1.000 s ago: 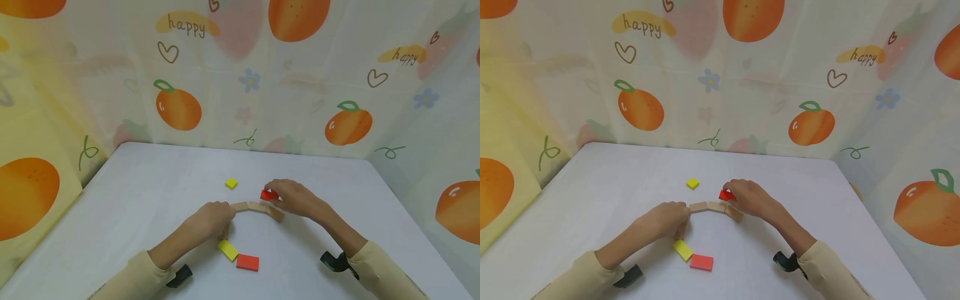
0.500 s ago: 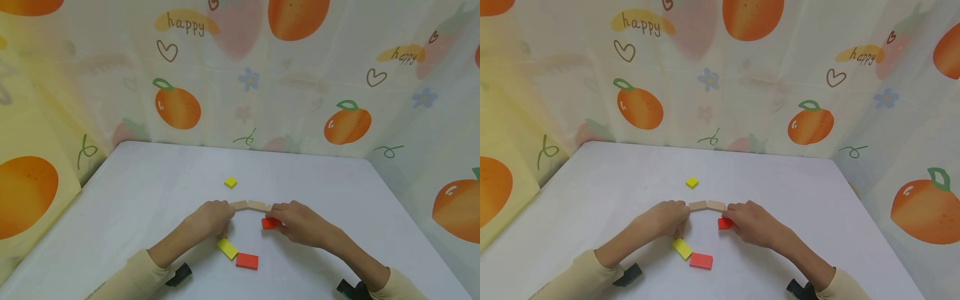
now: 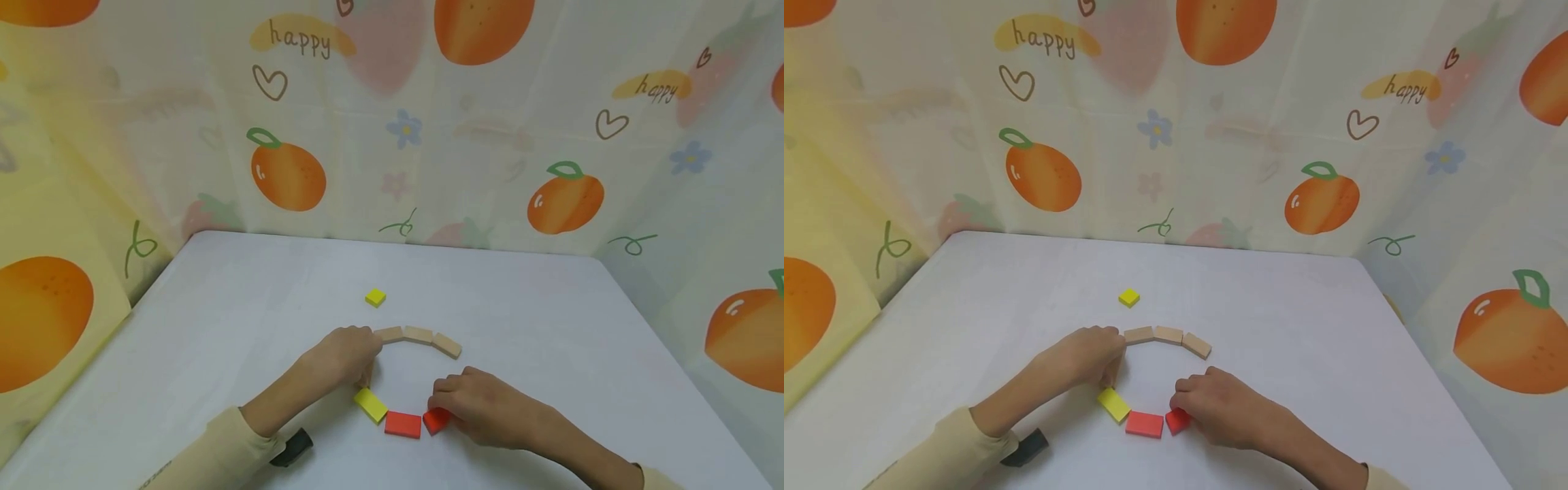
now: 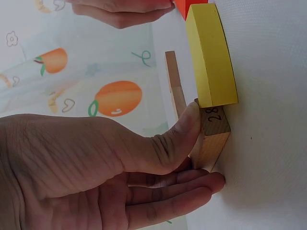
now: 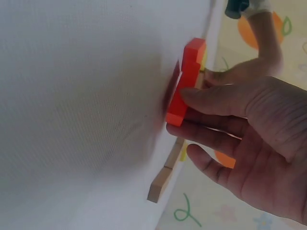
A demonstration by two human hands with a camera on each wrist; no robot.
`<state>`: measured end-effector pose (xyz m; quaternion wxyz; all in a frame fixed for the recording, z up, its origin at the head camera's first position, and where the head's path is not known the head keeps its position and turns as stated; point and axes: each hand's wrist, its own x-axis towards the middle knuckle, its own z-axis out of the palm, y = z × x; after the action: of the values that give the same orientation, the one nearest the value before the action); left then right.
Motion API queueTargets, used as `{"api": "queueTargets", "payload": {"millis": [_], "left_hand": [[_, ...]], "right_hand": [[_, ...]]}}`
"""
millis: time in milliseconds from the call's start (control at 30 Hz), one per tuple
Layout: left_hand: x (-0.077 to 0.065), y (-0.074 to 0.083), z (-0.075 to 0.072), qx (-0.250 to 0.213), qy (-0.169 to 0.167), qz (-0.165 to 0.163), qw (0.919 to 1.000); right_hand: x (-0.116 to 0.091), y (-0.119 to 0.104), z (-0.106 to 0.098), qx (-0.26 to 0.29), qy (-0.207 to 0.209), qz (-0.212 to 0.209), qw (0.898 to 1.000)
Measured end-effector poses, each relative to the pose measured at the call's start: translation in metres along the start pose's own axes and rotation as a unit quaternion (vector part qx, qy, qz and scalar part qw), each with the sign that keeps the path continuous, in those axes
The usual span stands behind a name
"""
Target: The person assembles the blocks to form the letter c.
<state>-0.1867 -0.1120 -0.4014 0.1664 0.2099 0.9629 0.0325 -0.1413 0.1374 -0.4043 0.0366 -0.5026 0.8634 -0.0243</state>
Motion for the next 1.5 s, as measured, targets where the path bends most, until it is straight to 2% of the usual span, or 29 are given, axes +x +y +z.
{"api": "queueTargets", "payload": {"millis": [367,933,1133,1200,1300,1433,1500], "left_hand": [[0.0,0.0,-0.001,-0.002,0.001,0.003,1.0],[-0.002,0.0,0.0,0.0,0.001,0.007,1.0],[-0.002,0.0,-0.001,0.002,-0.003,0.004,1.0],[-0.003,0.0,-0.001,0.001,-0.002,0.005,1.0],[-0.003,0.0,-0.001,0.0,-0.001,0.009,1.0],[-0.003,0.0,-0.001,0.0,-0.002,0.01,1.0],[-0.003,0.0,-0.001,0.0,-0.003,0.009,1.0]], "right_hand": [[0.004,-0.007,0.0,0.013,-0.041,0.019,0.999],[0.001,-0.007,-0.002,0.023,-0.027,0.024,0.999],[0.002,-0.008,0.0,0.025,-0.035,0.019,0.999],[0.003,-0.006,-0.004,0.027,-0.046,0.028,0.998],[0.005,0.0,-0.017,0.051,-0.053,0.064,0.995],[0.009,0.014,-0.042,0.078,-0.017,0.104,0.991],[0.012,0.022,-0.052,0.076,0.007,0.11,0.991]]}}
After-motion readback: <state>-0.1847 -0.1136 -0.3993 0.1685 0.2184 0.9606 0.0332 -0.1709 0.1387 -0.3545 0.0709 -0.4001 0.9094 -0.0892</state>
